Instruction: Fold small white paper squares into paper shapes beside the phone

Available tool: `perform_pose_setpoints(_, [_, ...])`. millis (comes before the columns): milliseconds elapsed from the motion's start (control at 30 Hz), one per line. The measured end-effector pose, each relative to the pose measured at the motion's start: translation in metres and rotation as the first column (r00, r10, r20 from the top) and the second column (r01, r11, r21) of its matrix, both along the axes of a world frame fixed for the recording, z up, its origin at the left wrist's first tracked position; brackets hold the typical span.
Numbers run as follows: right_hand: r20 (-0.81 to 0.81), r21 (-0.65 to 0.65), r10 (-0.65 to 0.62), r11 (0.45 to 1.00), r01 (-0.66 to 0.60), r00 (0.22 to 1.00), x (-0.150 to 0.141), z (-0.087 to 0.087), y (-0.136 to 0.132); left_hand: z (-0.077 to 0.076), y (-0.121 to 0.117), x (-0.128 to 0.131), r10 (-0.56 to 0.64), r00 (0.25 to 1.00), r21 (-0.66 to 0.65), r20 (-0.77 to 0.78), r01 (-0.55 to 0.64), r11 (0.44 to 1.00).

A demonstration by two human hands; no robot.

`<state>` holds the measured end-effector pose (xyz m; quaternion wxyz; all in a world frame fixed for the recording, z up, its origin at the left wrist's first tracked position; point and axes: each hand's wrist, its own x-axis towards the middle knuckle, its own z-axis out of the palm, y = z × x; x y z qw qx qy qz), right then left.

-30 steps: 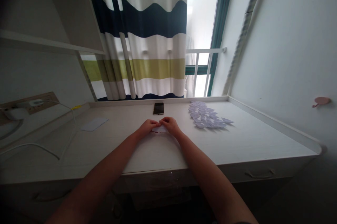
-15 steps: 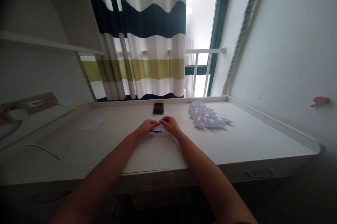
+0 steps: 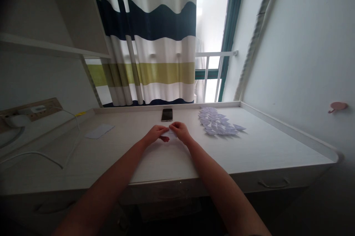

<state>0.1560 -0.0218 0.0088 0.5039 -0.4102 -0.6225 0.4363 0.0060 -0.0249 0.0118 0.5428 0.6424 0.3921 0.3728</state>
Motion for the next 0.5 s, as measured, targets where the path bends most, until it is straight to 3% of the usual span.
perform_pose_setpoints(200, [-0.034, -0.026, -0.002, 1.000, 0.001, 0.999, 0.0009, 0.0020, -0.0009, -0.0016, -0.0001, -0.0012, 0.012, 0.998, 0.059, -0.067, -0.008, 0.998])
perform_pose_setpoints(500, [-0.060, -0.018, 0.033, 0.999, -0.034, 0.998, 0.0007, -0.0008, -0.0001, -0.0050, 0.0036, -0.0036, 0.016, 0.996, 0.046, -0.088, -0.012, 0.999])
